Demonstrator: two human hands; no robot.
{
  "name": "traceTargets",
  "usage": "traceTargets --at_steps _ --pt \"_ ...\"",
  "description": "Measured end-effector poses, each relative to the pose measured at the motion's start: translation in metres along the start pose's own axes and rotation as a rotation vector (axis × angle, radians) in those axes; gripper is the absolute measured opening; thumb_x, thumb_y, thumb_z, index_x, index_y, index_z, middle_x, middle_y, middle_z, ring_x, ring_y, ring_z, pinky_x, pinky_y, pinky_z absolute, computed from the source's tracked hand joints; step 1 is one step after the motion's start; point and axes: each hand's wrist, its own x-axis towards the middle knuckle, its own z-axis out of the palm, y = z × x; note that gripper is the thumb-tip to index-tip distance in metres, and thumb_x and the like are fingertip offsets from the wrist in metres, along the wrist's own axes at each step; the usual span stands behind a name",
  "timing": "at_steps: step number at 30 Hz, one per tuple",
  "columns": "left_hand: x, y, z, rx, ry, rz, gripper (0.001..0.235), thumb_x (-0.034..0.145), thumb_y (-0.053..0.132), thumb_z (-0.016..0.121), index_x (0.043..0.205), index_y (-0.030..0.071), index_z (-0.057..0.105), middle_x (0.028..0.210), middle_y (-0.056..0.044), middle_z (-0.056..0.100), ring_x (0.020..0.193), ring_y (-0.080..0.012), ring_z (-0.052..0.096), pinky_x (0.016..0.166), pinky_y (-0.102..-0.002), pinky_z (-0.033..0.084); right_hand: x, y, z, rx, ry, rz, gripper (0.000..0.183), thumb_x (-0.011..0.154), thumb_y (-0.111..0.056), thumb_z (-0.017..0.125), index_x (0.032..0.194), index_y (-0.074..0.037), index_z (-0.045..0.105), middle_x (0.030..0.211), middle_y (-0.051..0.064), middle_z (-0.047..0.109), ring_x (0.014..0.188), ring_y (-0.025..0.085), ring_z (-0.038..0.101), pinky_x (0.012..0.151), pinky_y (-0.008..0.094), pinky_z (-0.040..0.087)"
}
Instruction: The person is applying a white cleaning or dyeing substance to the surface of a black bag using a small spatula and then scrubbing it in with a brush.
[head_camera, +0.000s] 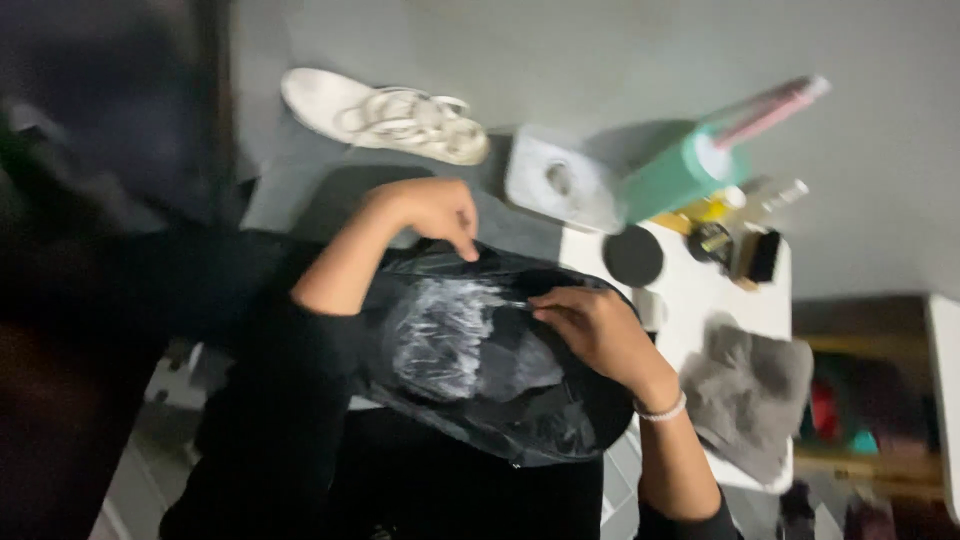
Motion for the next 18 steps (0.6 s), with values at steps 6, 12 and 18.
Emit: traceTargets --at_steps 6,12,18 --pt "-0.0127 0.0045 0.0 0.012 0.05 0.006 0.046 0.074 0.042 0.091 0.105 0.009 0.082 0.112 -0.008 0.079 0.101 -0.0292 0.073 0.084 -0.042 0.058 -0.0035 0.0018 0.0049 -0.011 0.005 0.07 0.013 0.094 -0.011 0.071 0.102 -0.005 0.08 0.094 0.016 0.082 0.095 0.038 0.078 0.08 0.046 0.062" --pt "-0.0132 0.0066 -0.0045 0.005 0.011 0.004 0.056 0.076 0.041 0.09 0.116 0.005 0.078 0.117 -0.012 0.077 0.106 -0.0308 0.072 0.087 -0.043 0.058 -0.004 -0.0075 0.0032 -0.021 0.03 0.068 0.011 0.092 -0.009 0.072 0.098 -0.004 0.081 0.094 0.018 0.082 0.096 0.041 0.077 0.082 0.049 0.062" --pt "-0.0164 0.0089 -0.0055 0.023 -0.001 -0.002 0.053 0.077 0.042 0.089 0.115 0.006 0.079 0.117 -0.012 0.077 0.106 -0.0314 0.072 0.087 -0.043 0.058 -0.0034 -0.0015 0.0036 -0.061 0.017 0.057 0.012 0.089 -0.01 0.075 0.099 -0.006 0.082 0.096 0.016 0.082 0.1 0.04 0.076 0.085 0.049 0.061"
